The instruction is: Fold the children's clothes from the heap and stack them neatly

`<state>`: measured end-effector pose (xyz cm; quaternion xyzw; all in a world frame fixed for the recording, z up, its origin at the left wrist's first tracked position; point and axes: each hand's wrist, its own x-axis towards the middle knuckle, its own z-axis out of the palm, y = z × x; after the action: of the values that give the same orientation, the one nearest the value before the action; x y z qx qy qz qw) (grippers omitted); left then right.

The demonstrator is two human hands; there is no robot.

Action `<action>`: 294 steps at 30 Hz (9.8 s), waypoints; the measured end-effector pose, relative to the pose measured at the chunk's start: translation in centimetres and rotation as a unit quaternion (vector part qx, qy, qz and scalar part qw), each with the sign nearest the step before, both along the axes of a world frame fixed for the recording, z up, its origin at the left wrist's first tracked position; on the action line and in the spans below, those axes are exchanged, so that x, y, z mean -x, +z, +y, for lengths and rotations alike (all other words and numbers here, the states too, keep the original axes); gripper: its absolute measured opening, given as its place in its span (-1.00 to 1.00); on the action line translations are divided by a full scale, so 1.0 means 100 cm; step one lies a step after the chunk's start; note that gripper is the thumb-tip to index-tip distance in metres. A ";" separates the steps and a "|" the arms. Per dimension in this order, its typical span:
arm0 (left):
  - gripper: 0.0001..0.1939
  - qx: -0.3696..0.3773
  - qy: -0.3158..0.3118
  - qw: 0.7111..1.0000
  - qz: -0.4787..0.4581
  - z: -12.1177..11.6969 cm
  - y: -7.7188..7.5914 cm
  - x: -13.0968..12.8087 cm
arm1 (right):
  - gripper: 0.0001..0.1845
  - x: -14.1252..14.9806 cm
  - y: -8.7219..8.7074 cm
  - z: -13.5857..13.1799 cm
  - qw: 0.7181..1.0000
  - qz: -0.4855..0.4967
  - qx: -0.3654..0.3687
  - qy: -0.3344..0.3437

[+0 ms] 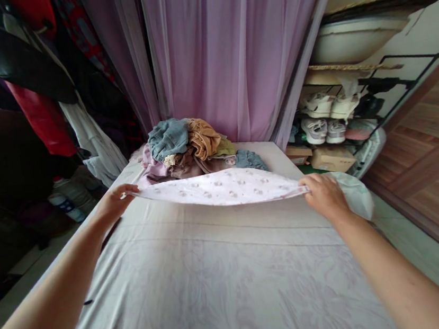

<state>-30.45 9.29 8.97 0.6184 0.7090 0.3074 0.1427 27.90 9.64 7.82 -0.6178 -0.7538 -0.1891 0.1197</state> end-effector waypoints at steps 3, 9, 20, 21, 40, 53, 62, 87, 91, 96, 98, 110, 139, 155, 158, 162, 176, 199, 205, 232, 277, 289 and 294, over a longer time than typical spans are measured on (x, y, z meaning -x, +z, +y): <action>-0.74 0.005 -0.024 0.998 0.065 -0.018 -0.041 0.003 | -0.69 0.003 -0.043 -0.030 1.000 -0.018 0.023 0.008; -0.64 0.012 -0.029 0.986 0.163 -0.043 -0.081 0.003 | -0.55 0.002 -0.076 -0.047 0.999 0.006 0.031 -0.036; -0.63 0.035 -0.042 0.981 0.184 -0.059 -0.067 -0.015 | -0.57 -0.010 -0.078 -0.047 0.999 0.015 0.022 -0.042; -0.62 0.052 -0.032 0.981 0.183 -0.058 -0.065 -0.014 | -0.55 -0.012 -0.081 -0.047 0.998 0.019 0.036 -0.044; -0.40 0.092 -0.078 0.953 0.277 -0.023 -0.087 -0.109 | -0.41 0.212 -0.074 -0.016 0.948 0.102 0.248 0.170; -0.33 0.105 -0.058 0.948 0.296 -0.028 -0.079 -0.102 | -0.43 0.072 -0.078 0.004 0.972 0.053 0.230 -0.011; -0.53 -0.020 -0.077 0.955 0.284 -0.041 -0.078 -0.101 | -0.63 0.093 -0.094 -0.059 0.991 0.127 0.041 -0.017; -0.40 0.085 -0.055 0.955 0.278 -0.110 -0.081 -0.128 | -0.73 0.092 -0.100 -0.067 0.970 0.241 0.030 -0.009; -0.40 0.092 -0.049 0.955 0.278 -0.111 -0.080 -0.129 | -0.71 0.092 -0.101 -0.067 0.969 0.245 0.028 -0.009; -0.41 0.086 -0.051 0.953 0.287 -0.111 -0.081 -0.128 | -0.69 0.093 -0.101 -0.072 0.968 0.249 0.023 0.002; -0.43 0.073 -0.058 0.954 0.284 -0.111 -0.083 -0.126 | -0.70 0.093 -0.100 -0.074 0.968 0.249 0.025 0.010; -0.48 -0.008 -0.166 0.939 0.301 -0.083 -0.094 -0.119 | -0.51 0.117 -0.043 0.025 0.975 0.172 0.140 0.024; -0.42 -0.025 -0.183 0.945 0.270 -0.077 -0.104 -0.124 | -0.61 0.145 -0.027 0.104 0.916 0.009 0.333 0.221; -0.37 -0.021 -0.175 0.948 0.266 -0.077 -0.104 -0.124 | -0.76 0.134 -0.023 0.117 0.956 -0.027 0.264 0.125; -0.37 -0.021 -0.167 0.949 0.268 -0.078 -0.105 -0.124 | -0.70 0.135 -0.041 0.112 0.966 -0.006 0.242 0.088; -0.37 -0.005 -0.159 0.949 0.271 -0.078 -0.104 -0.125 | -0.68 0.140 -0.068 0.100 0.987 0.047 0.152 0.040; -0.44 0.059 -0.089 0.954 0.279 -0.075 -0.085 -0.129 | -0.70 0.144 -0.084 0.036 0.971 0.196 0.072 0.116; -0.70 0.053 -0.083 0.942 0.321 0.005 -0.050 -0.028 | -0.67 0.150 -0.044 0.079 0.977 0.068 0.204 0.006; -0.66 0.045 -0.043 0.941 0.334 0.006 -0.039 -0.031 | -0.65 0.151 -0.044 0.076 0.986 0.074 0.152 -0.009; -0.59 0.075 -0.231 0.915 0.323 -0.047 -0.052 -0.045 | -0.75 0.113 -0.071 -0.031 0.918 0.269 0.163 0.243; -0.68 0.123 -0.097 0.926 0.344 -0.062 -0.039 -0.014 | -0.76 0.112 -0.107 -0.038 0.929 0.307 0.049 0.199; -0.70 0.081 -0.100 0.905 0.407 -0.074 -0.031 -0.020 | -0.72 0.109 -0.113 -0.036 0.939 0.263 0.014 0.220; -0.68 0.127 -0.090 0.922 0.355 -0.082 -0.041 -0.020 | -0.71 0.109 -0.114 -0.037 0.941 0.250 -0.003 0.229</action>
<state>-28.49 1.05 4.91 0.7248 0.6877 -0.0387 -0.0137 17.02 5.92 -3.59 -0.4558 -0.8200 0.0020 0.3461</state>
